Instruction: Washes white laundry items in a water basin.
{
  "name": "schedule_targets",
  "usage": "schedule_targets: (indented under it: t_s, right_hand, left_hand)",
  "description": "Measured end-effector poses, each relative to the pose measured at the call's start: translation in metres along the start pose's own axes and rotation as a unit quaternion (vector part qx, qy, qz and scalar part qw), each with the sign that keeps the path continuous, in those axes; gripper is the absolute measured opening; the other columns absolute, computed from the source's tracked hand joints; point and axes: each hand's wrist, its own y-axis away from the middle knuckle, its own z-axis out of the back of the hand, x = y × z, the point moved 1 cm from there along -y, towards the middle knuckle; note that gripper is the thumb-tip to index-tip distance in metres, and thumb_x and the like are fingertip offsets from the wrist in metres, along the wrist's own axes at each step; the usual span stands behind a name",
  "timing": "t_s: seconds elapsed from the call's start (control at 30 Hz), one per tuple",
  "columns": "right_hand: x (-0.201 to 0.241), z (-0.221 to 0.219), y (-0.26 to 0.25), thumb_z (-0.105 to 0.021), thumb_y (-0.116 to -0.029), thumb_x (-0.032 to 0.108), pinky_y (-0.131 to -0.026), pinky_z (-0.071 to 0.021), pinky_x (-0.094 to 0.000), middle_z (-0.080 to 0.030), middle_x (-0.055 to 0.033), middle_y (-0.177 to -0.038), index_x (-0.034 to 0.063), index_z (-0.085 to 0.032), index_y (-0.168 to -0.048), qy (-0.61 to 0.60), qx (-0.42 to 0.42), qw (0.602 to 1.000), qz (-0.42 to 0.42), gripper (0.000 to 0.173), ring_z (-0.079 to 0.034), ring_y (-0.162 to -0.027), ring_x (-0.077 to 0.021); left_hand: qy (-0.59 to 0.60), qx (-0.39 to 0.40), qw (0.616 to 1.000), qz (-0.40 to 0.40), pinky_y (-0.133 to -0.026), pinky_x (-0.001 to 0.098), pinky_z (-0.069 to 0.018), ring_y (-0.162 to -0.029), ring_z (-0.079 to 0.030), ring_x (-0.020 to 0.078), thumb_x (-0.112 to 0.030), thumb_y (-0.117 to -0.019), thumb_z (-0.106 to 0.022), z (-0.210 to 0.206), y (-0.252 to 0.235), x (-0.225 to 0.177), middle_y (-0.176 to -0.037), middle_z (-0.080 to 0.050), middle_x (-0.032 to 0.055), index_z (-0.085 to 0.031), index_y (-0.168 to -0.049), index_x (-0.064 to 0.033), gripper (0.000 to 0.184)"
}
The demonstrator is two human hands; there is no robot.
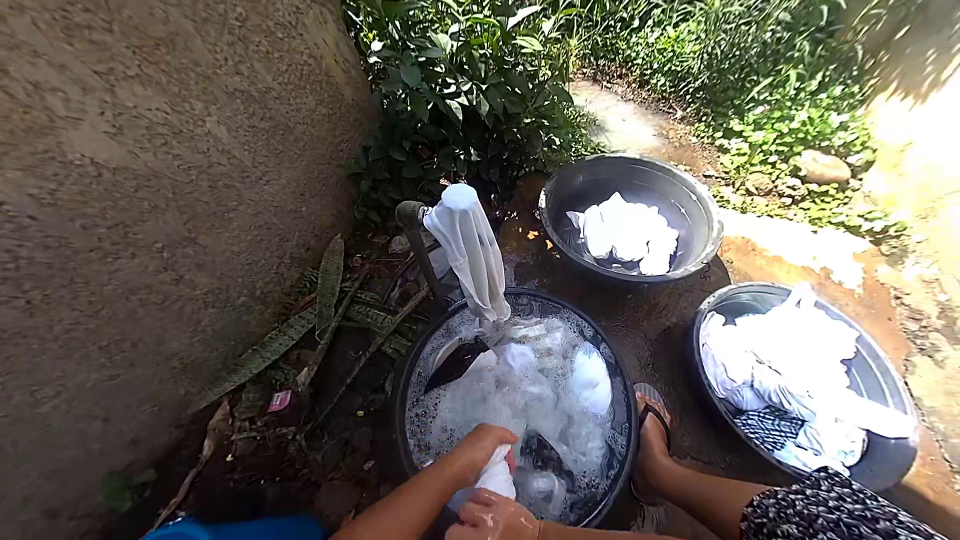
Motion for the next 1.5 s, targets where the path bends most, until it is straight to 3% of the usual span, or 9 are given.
schedule_targets:
  t_s: [0.1, 0.2, 0.37, 0.47, 0.57, 0.67, 0.97, 1.23, 1.5]
  right_hand:
    - [-0.045, 0.046, -0.013, -0.066, -0.0835, 0.007, -0.084, -0.0559, -0.0365, -0.07, -0.011, -0.088, 0.0048, -0.072, -0.081, -0.15, -0.154, 0.952, -0.218, 0.007, -0.068, -0.091, -0.0238]
    - [-0.119, 0.124, -0.032, -0.066, -0.0869, 0.004, -0.07, -0.0539, -0.0257, -0.066, -0.0036, -0.082, 0.0015, -0.066, -0.086, -0.303, -0.335, 0.725, -0.519, 0.003, -0.064, -0.077, -0.0085]
    - [-0.254, 0.235, -0.031, -0.047, -0.1068, 0.045, -0.094, -0.0528, -0.045, -0.058, -0.0064, -0.122, 0.0126, -0.049, -0.133, -0.368, -0.608, 0.49, -0.505, 0.042, -0.06, -0.112, -0.0189]
    - [-0.29, 0.239, -0.002, -0.037, -0.1078, 0.054, -0.111, -0.041, -0.0577, -0.03, -0.0181, -0.163, 0.0136, -0.018, -0.163, -0.239, -0.483, 0.606, -0.585, 0.071, -0.038, -0.146, -0.0344]
    - [-0.273, 0.164, 0.045, -0.064, -0.0996, 0.02, -0.104, -0.0477, -0.0566, -0.057, -0.0295, -0.136, -0.0049, -0.052, -0.139, -0.071, -0.091, 0.747, -0.655, 0.048, -0.059, -0.123, -0.0405]
    - [-0.23, 0.076, 0.074, -0.077, -0.0892, 0.023, -0.109, -0.0412, -0.0631, -0.045, -0.0294, -0.15, 0.0101, -0.053, -0.148, -0.014, 0.268, 0.709, -0.653, 0.065, -0.046, -0.136, -0.0487]
    - [-0.167, -0.018, 0.102, -0.049, -0.1037, 0.008, -0.119, -0.0319, -0.06, -0.03, -0.0314, -0.161, -0.0091, -0.044, -0.149, 0.002, 0.426, 0.644, -0.635, 0.048, -0.033, -0.149, -0.0474]
    - [-0.153, 0.123, 0.034, -0.054, -0.1039, 0.033, -0.082, -0.0438, -0.0438, -0.059, -0.0114, -0.083, -0.0019, -0.065, -0.079, -0.138, 0.164, 0.836, -0.505, 0.044, -0.057, -0.085, -0.0217]
    - [-0.063, 0.268, -0.068, -0.058, -0.1027, 0.027, -0.07, -0.0497, -0.0146, -0.061, 0.0104, -0.076, 0.0153, -0.073, -0.081, -0.17, -0.075, 0.958, -0.219, 0.029, -0.059, -0.076, 0.0025]
  left_hand:
    - [0.199, 0.0, 0.979, 0.036, -0.07, 0.0407, -0.0568, -0.078, -0.068, 0.0225, -0.063, -0.1066, -0.02, 0.011, 0.012, -0.006, -0.088, -0.068, 0.0096, -0.06, -0.112, -0.0083, 0.068]
    - [0.264, 0.047, 0.963, -0.011, -0.093, 0.0584, -0.0526, -0.125, -0.058, 0.041, -0.076, -0.0979, -0.004, 0.027, 0.031, -0.014, -0.147, -0.05, 0.0231, -0.025, -0.158, -0.0117, 0.09]
    - [0.267, -0.022, 0.958, -0.1, -0.092, 0.0464, -0.0565, -0.112, -0.068, 0.029, -0.044, -0.1124, -0.024, 0.039, 0.04, -0.02, -0.13, -0.065, 0.0139, -0.044, -0.147, -0.0073, 0.054]
    - [0.275, -0.024, 0.955, -0.111, -0.093, 0.0442, -0.0563, -0.112, -0.068, 0.0274, -0.034, -0.1128, -0.033, 0.039, 0.04, -0.028, -0.129, -0.065, 0.013, -0.047, -0.146, -0.0078, 0.044]
    - [0.251, 0.0, 0.96, -0.125, -0.091, 0.0418, -0.057, -0.109, -0.069, 0.026, -0.03, -0.1123, -0.037, 0.04, 0.038, -0.034, -0.126, -0.067, 0.0123, -0.051, -0.142, -0.0078, 0.04]
    - [0.236, 0.009, 0.963, -0.13, -0.09, 0.0404, -0.0572, -0.108, -0.069, 0.0244, -0.029, -0.1122, -0.037, 0.044, 0.037, -0.033, -0.123, -0.068, 0.0111, -0.054, -0.139, -0.0071, 0.038]
    - [0.226, -0.027, 0.966, -0.122, -0.089, 0.0389, -0.056, -0.107, -0.068, 0.0222, -0.028, -0.1118, -0.039, 0.059, 0.038, -0.003, -0.124, -0.067, 0.0107, -0.055, -0.137, -0.007, 0.036]
    - [0.15, -0.07, 0.981, -0.103, -0.093, 0.0416, -0.0506, -0.112, -0.064, 0.0217, -0.024, -0.1103, -0.045, 0.069, 0.029, 0.02, -0.128, -0.065, 0.0111, -0.054, -0.137, -0.0076, 0.033]
    - [0.008, -0.014, 0.993, -0.12, -0.107, 0.0606, -0.0412, -0.14, -0.044, 0.0407, -0.024, -0.1047, -0.058, 0.019, -0.002, 0.015, -0.156, -0.041, 0.0236, -0.028, -0.16, -0.0097, 0.064]
